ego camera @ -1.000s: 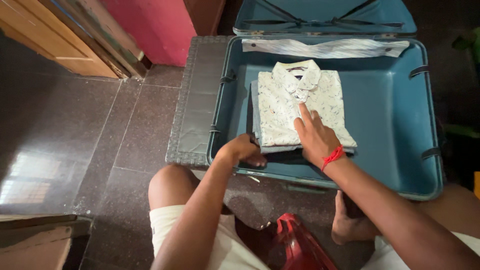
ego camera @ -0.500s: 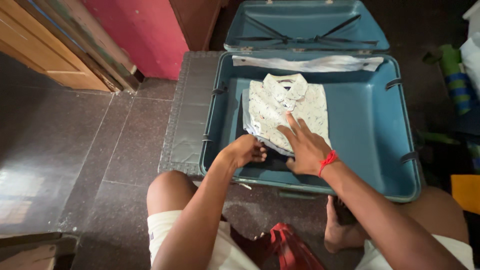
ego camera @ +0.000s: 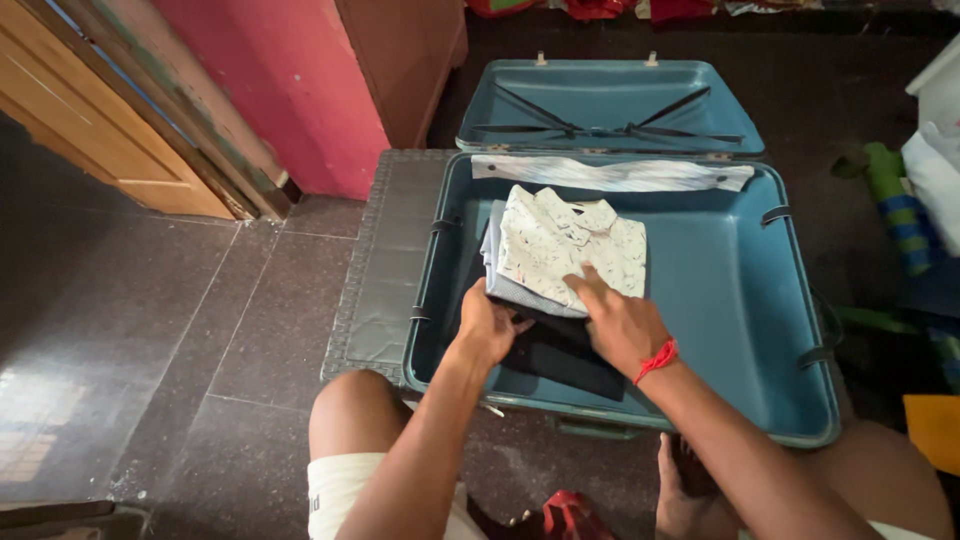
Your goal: The person packs folded clothes into a blue suitcase. They pick up various shirts and pants from a bed, place them into the suitcase, and arrange them neatly by hand.
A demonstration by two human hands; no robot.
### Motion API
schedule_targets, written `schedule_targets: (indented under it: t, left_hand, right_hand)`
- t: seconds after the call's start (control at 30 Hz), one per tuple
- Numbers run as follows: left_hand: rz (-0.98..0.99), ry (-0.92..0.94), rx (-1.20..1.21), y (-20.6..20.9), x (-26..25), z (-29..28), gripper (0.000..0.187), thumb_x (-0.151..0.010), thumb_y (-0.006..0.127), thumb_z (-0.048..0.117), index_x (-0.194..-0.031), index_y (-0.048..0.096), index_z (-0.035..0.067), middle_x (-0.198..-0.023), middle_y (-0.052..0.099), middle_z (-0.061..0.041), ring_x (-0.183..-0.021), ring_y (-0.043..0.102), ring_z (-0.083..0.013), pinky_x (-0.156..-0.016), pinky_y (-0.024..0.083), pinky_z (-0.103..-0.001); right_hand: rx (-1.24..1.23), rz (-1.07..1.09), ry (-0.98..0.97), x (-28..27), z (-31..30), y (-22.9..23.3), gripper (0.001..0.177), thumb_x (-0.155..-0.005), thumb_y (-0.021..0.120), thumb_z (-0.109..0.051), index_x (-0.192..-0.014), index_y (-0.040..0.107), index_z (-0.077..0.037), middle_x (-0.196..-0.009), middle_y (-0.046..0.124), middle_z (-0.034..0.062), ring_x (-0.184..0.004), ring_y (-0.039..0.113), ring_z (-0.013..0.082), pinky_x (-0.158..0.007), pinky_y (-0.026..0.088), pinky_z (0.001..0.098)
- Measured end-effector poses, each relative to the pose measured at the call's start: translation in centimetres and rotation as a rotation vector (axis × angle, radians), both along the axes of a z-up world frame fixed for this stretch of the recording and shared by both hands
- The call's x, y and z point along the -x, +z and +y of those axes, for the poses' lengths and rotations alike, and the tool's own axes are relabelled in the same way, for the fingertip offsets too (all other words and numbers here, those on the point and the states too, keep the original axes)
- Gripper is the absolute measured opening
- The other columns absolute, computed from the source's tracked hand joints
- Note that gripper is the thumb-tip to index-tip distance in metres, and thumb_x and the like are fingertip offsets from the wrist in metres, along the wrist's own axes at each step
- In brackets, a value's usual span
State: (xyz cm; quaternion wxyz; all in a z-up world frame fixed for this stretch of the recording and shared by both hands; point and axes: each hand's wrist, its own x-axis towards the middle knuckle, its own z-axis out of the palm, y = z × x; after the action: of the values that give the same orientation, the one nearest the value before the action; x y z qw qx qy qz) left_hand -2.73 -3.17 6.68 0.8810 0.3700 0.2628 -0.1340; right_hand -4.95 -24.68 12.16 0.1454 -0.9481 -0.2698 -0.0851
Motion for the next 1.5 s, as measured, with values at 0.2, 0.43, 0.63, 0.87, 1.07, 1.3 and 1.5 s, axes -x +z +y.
schedule_targets:
  t: [0.2,0.43,0.63,0.87,1.07,1.3,1.5]
  left_hand:
    - [0.055,0.108,0.226,-1.9,-0.6,1.3,0.067,-0.087,0.041,0.030,-0.141,0.044,-0.010,-0.145,0.052,-0.032,-0.136,0.047,-0.0504,-0.116,0.024,-0.069]
    - [0.072,0.060,0.172,-2.8,-0.1,0.3,0.065,-0.085,0.041,0.031,-0.137,0.049,-0.007,-0.145,0.052,-0.031,-0.137,0.046,-0.0479,-0.118,0.019,-0.069]
    - [0.095,0.155,0.240,-2.4,0.5,-0.5,0.059,-0.088,0.040,0.030,-0.133,0.053,-0.007,-0.142,0.054,-0.029,-0.136,0.048,-0.0475,-0.117,0.028,-0.070]
    - [0.063,0.142,0.368,-1.9,1.2,-0.4,0.061,-0.085,0.038,0.030,-0.129,0.056,-0.007,-0.134,0.057,-0.029,-0.126,0.051,-0.0453,-0.111,0.036,-0.068]
    - [0.036,0.162,0.456,-5.1,0.0,-0.1,0.053,-0.088,0.041,0.027,-0.122,0.055,-0.010,-0.118,0.059,-0.026,-0.103,0.056,-0.0367,-0.111,0.042,-0.062]
    - [-0.278,-0.204,0.412,-6.7,-2.7,3.0,0.037,-0.095,0.034,0.025,-0.113,0.051,-0.001,-0.110,0.059,-0.023,-0.108,0.060,-0.0444,-0.108,0.045,-0.078]
    - [0.093,-0.197,-0.260,-1.7,-3.1,5.2,0.070,-0.096,0.030,0.060,-0.138,0.057,0.010,-0.136,0.063,-0.016,-0.133,0.056,-0.0368,-0.102,0.046,-0.053]
  right_hand:
    - [0.018,-0.116,-0.087,-0.1,-1.3,-0.4,0.067,-0.071,0.065,0.004,-0.136,0.060,-0.012,-0.141,0.059,0.0241,-0.081,0.075,0.0393,-0.065,0.062,0.0444]
    - [-0.116,0.011,-0.106,0.4,-0.7,1.3,0.062,-0.066,0.067,-0.008,-0.128,0.068,-0.014,-0.088,0.074,0.0232,-0.072,0.072,0.0433,-0.068,0.060,0.0513]
    - [-0.040,0.006,-0.204,0.1,0.9,1.0,0.052,-0.072,0.070,-0.015,-0.124,0.069,-0.013,-0.077,0.072,0.0239,-0.068,0.071,0.0438,-0.066,0.058,0.0518]
    - [0.073,0.206,-0.160,1.5,2.1,1.9,0.071,-0.076,0.071,-0.022,-0.142,0.050,-0.008,-0.112,0.071,0.0234,-0.084,0.073,0.0425,-0.075,0.060,0.0497]
    - [-0.073,-0.105,-0.048,2.4,1.9,2.3,0.115,-0.060,0.089,-0.051,-0.152,0.037,-0.004,-0.128,0.059,0.0339,-0.102,0.068,0.0511,-0.073,0.059,0.0512]
    - [-0.040,0.029,-0.112,-0.8,1.1,2.6,0.079,-0.068,0.075,-0.007,-0.142,0.052,-0.017,-0.113,0.073,0.0152,-0.086,0.073,0.0401,-0.072,0.059,0.0490]
    - [0.109,-0.028,0.084,-0.2,2.4,1.9,0.071,-0.070,0.074,-0.006,-0.138,0.056,-0.016,-0.109,0.070,0.0212,-0.080,0.074,0.0377,-0.063,0.060,0.0464]
